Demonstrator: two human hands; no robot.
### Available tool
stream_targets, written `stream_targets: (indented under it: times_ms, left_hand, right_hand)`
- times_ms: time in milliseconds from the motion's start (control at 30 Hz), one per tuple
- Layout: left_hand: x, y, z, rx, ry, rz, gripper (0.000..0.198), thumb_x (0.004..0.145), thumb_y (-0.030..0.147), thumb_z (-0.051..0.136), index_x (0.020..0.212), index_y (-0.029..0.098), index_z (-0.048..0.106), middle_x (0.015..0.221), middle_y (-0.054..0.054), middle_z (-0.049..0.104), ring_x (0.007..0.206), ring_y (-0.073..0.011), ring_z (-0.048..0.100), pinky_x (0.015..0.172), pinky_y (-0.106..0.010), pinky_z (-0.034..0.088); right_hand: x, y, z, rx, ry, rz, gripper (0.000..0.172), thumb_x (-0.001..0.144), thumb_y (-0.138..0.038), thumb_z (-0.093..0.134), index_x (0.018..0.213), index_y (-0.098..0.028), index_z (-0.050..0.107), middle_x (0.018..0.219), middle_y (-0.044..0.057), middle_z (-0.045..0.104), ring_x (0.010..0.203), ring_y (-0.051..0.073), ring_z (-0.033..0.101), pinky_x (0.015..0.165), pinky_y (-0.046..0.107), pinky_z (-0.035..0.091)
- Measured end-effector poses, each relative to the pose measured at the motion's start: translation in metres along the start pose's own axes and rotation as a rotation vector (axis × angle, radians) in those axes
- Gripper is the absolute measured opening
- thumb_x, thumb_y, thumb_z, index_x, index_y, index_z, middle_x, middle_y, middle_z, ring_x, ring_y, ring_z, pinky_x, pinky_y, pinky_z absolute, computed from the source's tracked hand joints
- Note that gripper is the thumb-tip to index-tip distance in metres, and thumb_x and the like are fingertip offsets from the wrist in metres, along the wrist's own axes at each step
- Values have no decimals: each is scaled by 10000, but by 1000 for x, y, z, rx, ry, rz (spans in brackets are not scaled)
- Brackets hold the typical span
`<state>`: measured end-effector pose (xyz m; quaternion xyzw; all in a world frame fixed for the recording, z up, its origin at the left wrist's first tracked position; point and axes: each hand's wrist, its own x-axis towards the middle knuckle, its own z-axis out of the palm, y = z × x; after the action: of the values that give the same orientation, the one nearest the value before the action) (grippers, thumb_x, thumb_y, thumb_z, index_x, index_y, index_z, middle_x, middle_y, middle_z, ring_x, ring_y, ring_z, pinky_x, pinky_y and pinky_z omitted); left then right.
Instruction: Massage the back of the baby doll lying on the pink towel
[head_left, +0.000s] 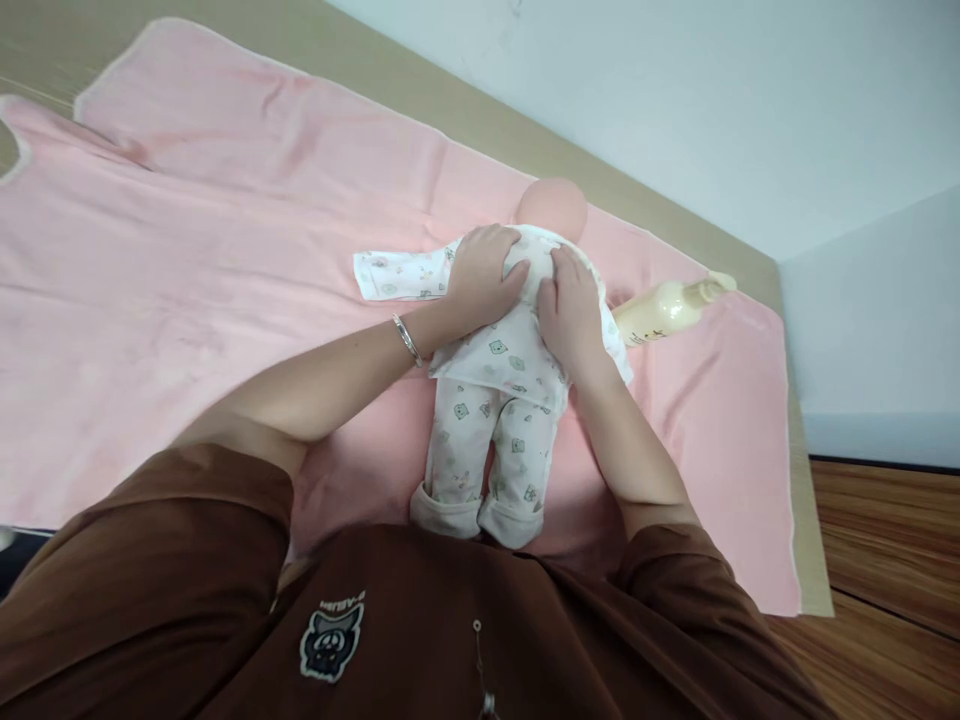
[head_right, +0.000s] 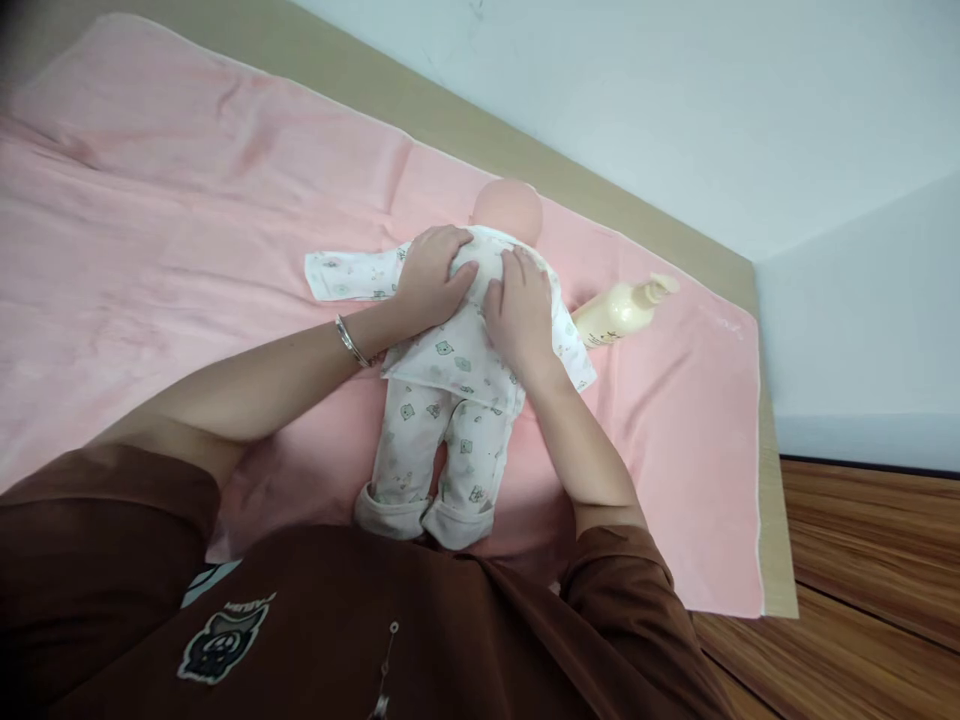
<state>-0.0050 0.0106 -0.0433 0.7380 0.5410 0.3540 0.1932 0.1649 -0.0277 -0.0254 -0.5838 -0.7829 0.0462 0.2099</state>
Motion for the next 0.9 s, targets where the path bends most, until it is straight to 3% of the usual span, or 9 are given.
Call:
stream_targets:
  times_ms: [67, 200, 333, 433, 533, 633, 767, 900]
  left_hand:
    - [-1, 4, -2, 34, -4, -31, 493, 987, 398, 399, 1387, 185, 593, 1455, -83, 665, 1365, -253, 551, 1296, -481, 374]
    - [-3, 10, -6, 77, -40, -77, 478, 1020, 308, 439, 1453, 147, 563, 1511, -104, 648, 1420, -258, 558, 1286, -448, 377]
    - [-4, 12, -9, 101, -62, -93, 445, 1070, 283, 380, 1443, 127, 564, 1507, -83, 653, 1401, -213, 565, 1287, -400, 373]
    - [-4, 14, -11, 112, -59, -87, 449, 1071, 293, 377, 1436, 129, 579, 1494, -81, 662, 1399, -213, 574, 1277, -385, 383]
    - [-5, 17, -12, 122, -76, -92, 446, 1066, 302, 389, 1440, 148, 576, 1502, -81, 654, 1406, -223, 565, 1286, -405, 381]
    - [-5, 18, -13, 101, -69, -90, 440, 1075, 289, 405, 1452, 139, 575, 1505, -77, 655, 1423, -218, 556, 1299, -403, 369]
    - [-5, 17, -11, 74, -35, -88, 392, 1072, 276, 464, 1402, 137, 623, 1459, -60, 692, 1385, -213, 582, 1282, -403, 393]
    - [-3, 13, -7, 74, -22, -90, 366, 1067, 255, 462, 1380, 152, 622, 1456, -51, 692, 1376, -211, 578, 1277, -426, 395]
  right_hand:
    - [-22, -32, -12, -162, -114, 4, 622, 1066, -282, 351, 1610, 11, 424, 1701, 256, 357, 1632, 401, 303, 1357, 619, 274]
    - [-47, -71, -22, -224, -211, -95, 638, 1038, -219, 390, 1605, 71, 441, 1700, 256, 369, 1649, 391, 288, 1405, 572, 232]
    - [-22, -47, -20, -99, -288, -97, 651, 999, -182, 358, 1631, -53, 451, 1766, 137, 287, 1690, 300, 206, 1422, 599, 152]
    - [6, -12, -15, -87, -281, -50, 759, 986, -260, 430, 1717, -130, 272, 1815, 98, 113, 1715, 315, 49, 1390, 683, 73]
    - [17, 8, -13, -81, -237, -18, 802, 1019, -385, 446, 1733, -148, 170, 1820, 114, 26, 1715, 324, 5, 1371, 703, 79]
    - [7, 2, -16, -102, -208, 56, 797, 1061, -461, 393, 1722, -77, 168, 1809, 182, 50, 1711, 344, 48, 1375, 669, 135]
    - [-25, -34, -25, -221, -226, 73, 763, 1078, -421, 370, 1671, 49, 277, 1742, 310, 211, 1667, 437, 197, 1351, 666, 235]
    - [-31, -50, -25, -243, -268, -74, 705, 1034, -287, 385, 1670, 14, 335, 1765, 240, 218, 1689, 391, 151, 1402, 600, 169]
